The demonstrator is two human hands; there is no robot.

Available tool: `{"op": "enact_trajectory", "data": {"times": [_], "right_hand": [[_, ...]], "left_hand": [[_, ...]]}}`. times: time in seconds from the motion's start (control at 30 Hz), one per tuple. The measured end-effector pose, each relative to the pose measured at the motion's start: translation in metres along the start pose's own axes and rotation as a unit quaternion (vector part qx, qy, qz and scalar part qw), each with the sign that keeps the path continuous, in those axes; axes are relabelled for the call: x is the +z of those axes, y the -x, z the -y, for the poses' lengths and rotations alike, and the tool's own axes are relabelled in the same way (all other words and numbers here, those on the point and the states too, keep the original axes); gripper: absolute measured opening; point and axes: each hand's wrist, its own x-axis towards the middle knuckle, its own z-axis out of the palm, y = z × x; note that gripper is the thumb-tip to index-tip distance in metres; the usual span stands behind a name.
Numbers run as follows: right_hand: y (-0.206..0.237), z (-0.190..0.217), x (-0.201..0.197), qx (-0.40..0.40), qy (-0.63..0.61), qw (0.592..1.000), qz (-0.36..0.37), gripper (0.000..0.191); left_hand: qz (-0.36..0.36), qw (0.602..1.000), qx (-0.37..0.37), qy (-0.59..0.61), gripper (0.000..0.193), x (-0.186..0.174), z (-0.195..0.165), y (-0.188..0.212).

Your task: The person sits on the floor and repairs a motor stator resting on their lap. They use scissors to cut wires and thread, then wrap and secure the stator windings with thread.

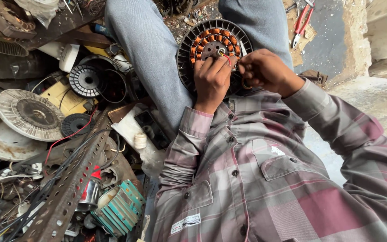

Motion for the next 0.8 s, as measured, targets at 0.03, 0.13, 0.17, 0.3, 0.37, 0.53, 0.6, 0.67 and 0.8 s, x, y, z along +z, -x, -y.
{"op": "enact_trajectory", "data": {"times": [0.03,0.13,0.17,0.3,0.37,0.53,0.6,0.67,0.8], "right_hand": [[0.003,0.002,-0.002,-0.019,0.015,1.000,-0.001,0.014],[0.010,0.007,-0.004,-0.124,0.098,0.987,-0.022,0.013],[0.012,0.008,-0.004,-0.189,0.150,0.970,-0.042,0.013],[0.007,0.005,0.003,-0.248,0.232,0.938,-0.076,0.012],[0.004,0.000,0.003,-0.237,0.195,0.950,-0.063,0.012],[-0.003,-0.014,-0.010,-0.024,0.029,0.999,-0.010,0.016],[-0.006,-0.018,-0.017,-0.044,0.031,0.998,-0.018,0.013],[-0.011,-0.022,-0.020,-0.115,-0.002,0.993,0.016,0.012],[-0.020,-0.027,-0.017,-0.154,-0.074,0.984,0.043,0.012]], "left_hand": [[0.000,1.000,0.001,-0.002,0.017,0.001,0.000,0.001],[0.000,1.000,0.001,-0.009,0.017,0.003,0.001,0.003],[0.000,1.000,0.000,-0.010,0.015,0.004,0.001,0.002],[0.023,1.000,-0.005,-0.007,0.018,-0.001,-0.002,0.000],[0.016,1.000,-0.004,-0.025,0.020,-0.007,-0.004,0.000],[0.047,0.997,-0.007,-0.067,0.009,-0.011,-0.004,-0.002],[0.037,0.996,0.007,-0.081,0.016,-0.010,-0.003,-0.002],[0.048,0.995,0.010,-0.092,0.018,-0.009,-0.002,-0.002],[0.079,0.989,0.004,-0.122,0.018,-0.006,-0.002,-0.002]]}}
